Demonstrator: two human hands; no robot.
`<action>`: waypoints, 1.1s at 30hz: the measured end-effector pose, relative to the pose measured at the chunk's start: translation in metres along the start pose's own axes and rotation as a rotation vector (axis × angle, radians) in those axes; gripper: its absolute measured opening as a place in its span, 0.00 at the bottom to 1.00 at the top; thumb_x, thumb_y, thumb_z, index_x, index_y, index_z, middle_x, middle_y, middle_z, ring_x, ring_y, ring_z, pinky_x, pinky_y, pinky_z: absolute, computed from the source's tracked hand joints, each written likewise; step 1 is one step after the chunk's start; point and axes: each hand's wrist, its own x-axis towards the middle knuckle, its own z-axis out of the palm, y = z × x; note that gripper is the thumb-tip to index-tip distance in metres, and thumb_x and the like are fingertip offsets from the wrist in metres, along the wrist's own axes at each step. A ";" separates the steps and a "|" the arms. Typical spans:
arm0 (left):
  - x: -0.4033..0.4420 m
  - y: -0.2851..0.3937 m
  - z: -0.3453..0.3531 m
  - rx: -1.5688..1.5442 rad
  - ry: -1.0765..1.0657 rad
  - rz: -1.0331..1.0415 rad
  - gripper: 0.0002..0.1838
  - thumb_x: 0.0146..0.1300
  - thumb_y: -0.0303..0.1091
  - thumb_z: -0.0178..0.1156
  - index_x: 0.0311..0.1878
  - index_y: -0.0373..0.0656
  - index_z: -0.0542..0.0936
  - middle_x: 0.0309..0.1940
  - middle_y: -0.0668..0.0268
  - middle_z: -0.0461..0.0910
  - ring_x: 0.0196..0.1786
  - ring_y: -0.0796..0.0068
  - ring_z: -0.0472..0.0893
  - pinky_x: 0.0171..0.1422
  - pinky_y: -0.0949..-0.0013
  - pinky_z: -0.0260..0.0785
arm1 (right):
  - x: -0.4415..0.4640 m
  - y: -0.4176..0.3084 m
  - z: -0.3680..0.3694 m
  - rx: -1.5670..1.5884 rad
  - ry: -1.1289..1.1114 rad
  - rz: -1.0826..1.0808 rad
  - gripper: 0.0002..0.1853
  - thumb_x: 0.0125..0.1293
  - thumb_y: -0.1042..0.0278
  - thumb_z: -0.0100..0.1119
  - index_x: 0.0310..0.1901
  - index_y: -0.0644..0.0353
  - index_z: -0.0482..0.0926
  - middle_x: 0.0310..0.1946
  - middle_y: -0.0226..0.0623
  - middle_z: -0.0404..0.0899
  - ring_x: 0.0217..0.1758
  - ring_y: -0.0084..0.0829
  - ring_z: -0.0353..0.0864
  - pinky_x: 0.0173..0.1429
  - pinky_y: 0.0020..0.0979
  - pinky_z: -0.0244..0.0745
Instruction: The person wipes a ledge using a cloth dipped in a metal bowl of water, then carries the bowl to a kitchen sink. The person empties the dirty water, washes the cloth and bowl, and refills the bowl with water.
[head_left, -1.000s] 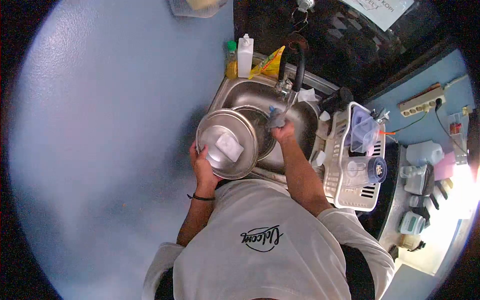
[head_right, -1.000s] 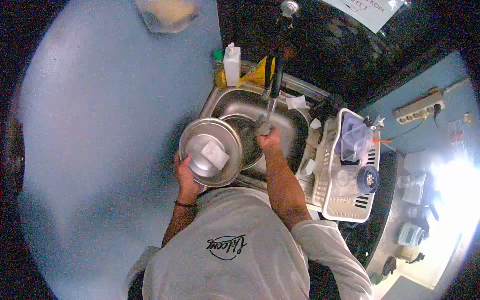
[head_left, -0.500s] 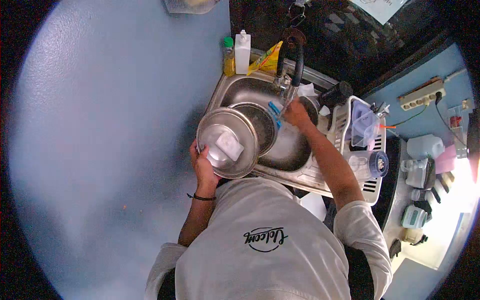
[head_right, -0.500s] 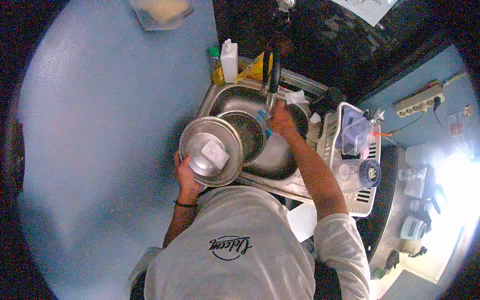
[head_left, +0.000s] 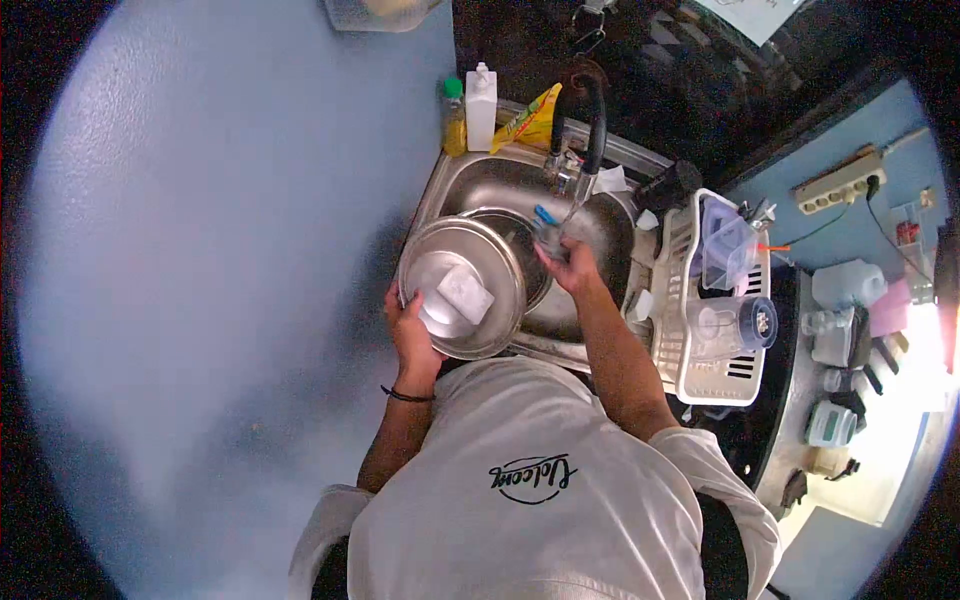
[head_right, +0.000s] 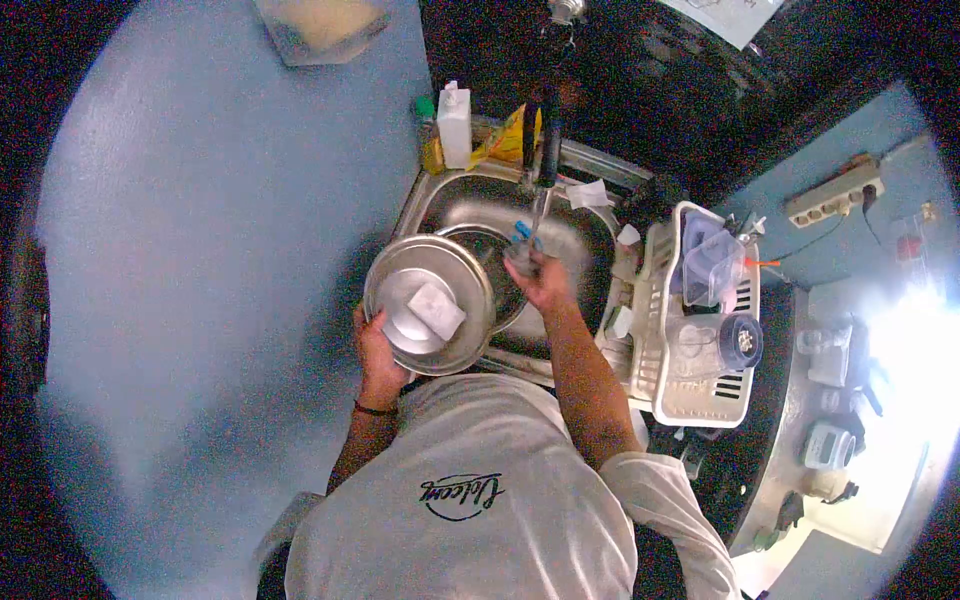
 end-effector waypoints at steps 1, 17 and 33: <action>-0.001 -0.001 0.001 -0.005 0.000 -0.011 0.26 0.65 0.26 0.52 0.67 0.46 0.63 0.62 0.55 0.69 0.63 0.56 0.72 0.64 0.52 0.69 | 0.004 0.000 0.006 0.017 -0.040 -0.014 0.17 0.74 0.57 0.42 0.50 0.61 0.74 0.35 0.42 0.77 0.38 0.40 0.78 0.44 0.40 0.81; 0.001 -0.002 -0.003 0.003 -0.059 0.042 0.23 0.65 0.27 0.52 0.64 0.46 0.66 0.60 0.57 0.73 0.61 0.56 0.75 0.65 0.53 0.69 | -0.026 -0.006 0.041 -0.201 -0.297 -0.109 0.15 0.75 0.59 0.44 0.49 0.62 0.73 0.36 0.41 0.80 0.34 0.32 0.80 0.34 0.25 0.80; 0.001 -0.009 0.013 -0.089 -0.137 -0.028 0.22 0.65 0.26 0.52 0.63 0.47 0.67 0.60 0.58 0.71 0.60 0.57 0.74 0.63 0.53 0.69 | -0.045 -0.005 0.044 -0.520 -0.212 -0.281 0.17 0.70 0.50 0.56 0.28 0.50 0.68 0.16 0.25 0.64 0.16 0.24 0.63 0.18 0.28 0.57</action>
